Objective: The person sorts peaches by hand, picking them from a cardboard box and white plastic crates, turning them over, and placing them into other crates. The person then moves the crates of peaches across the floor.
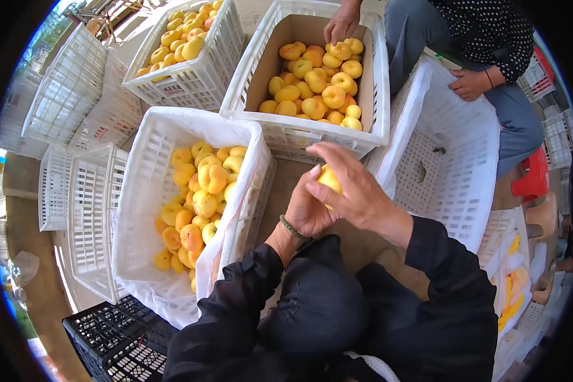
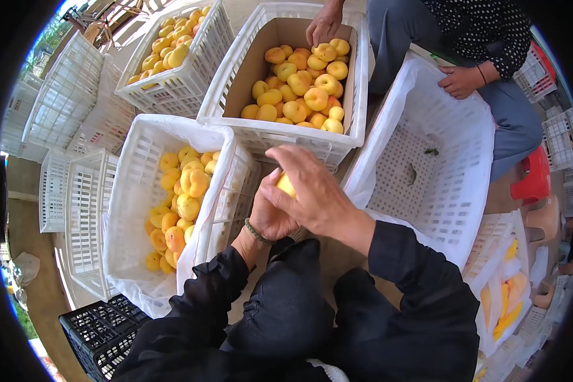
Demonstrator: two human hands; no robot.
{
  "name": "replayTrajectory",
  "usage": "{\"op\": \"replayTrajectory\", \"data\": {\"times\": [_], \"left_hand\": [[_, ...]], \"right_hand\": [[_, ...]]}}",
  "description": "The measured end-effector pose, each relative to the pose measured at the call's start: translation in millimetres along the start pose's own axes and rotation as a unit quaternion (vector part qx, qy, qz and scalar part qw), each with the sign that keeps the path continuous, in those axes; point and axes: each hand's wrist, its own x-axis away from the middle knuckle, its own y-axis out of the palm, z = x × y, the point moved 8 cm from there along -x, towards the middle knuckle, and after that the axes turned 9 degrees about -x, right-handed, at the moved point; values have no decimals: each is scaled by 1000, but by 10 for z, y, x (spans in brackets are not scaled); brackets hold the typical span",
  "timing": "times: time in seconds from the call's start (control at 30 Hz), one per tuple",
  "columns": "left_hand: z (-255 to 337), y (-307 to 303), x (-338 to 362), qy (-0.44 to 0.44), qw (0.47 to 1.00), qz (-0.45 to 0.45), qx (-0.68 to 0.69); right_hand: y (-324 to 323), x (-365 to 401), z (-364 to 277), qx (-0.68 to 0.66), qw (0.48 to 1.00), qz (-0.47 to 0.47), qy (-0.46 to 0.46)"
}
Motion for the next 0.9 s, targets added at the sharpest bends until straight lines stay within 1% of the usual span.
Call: {"op": "replayTrajectory", "data": {"times": [0.03,0.07,0.1,0.13,0.17,0.2,0.23,0.27,0.3,0.33,0.37,0.4,0.43,0.47,0.5,0.53,0.6,0.63,0.67,0.7,0.73,0.8,0.87,0.9], "left_hand": [[90,35,28,74,994,21,80],[172,41,130,147,975,43,162],[283,341,305,183,961,3,209],[321,329,380,195,960,-2,201],[243,216,421,155,975,35,153],[180,135,509,121,984,77,107],[238,285,588,138,978,30,154],[289,246,637,173,975,101,98],[345,184,676,219,965,144,26],[404,166,723,258,947,187,-43],[455,205,769,294,917,222,-150],[494,311,827,325,874,258,-252],[502,500,901,389,799,283,-362],[460,672,956,429,751,266,-425],[508,747,990,427,757,262,-421],[528,790,1049,419,765,259,-416],[605,846,1194,415,760,260,-426],[616,878,1229,406,762,251,-438],[624,906,1290,391,765,218,-463],[614,907,1336,370,789,199,-448],[580,918,1384,345,814,182,-432],[594,993,1524,331,782,183,-495],[610,955,1573,329,786,182,-492],[634,936,1617,337,775,204,-495]], "right_hand": [[137,104,-178,105,994,-22,-15],[236,175,-397,175,980,-23,-92],[277,219,-479,169,982,-24,-82],[308,245,-555,162,984,-25,-75],[318,307,-654,158,983,-26,-88],[320,376,-654,173,982,-50,-61],[322,391,-642,188,978,-74,-46],[293,454,-581,211,973,-89,-16],[279,522,-454,133,985,-98,41],[270,569,-380,19,992,-64,109],[315,698,-203,-289,913,-41,285],[466,824,-309,-558,711,-17,428],[505,821,-422,-557,714,-24,424],[504,794,-492,-562,721,12,404],[497,743,-547,-568,727,47,384],[512,729,-601,-569,726,40,385],[398,637,-687,-518,789,22,330],[342,609,-688,-497,806,58,315],[318,587,-687,-493,805,74,321],[180,483,-792,-327,912,66,238],[118,441,-947,-143,976,47,156],[142,415,-1101,-111,984,75,119],[196,442,-1113,-104,986,70,112],[233,457,-1130,-161,976,67,128]]}}
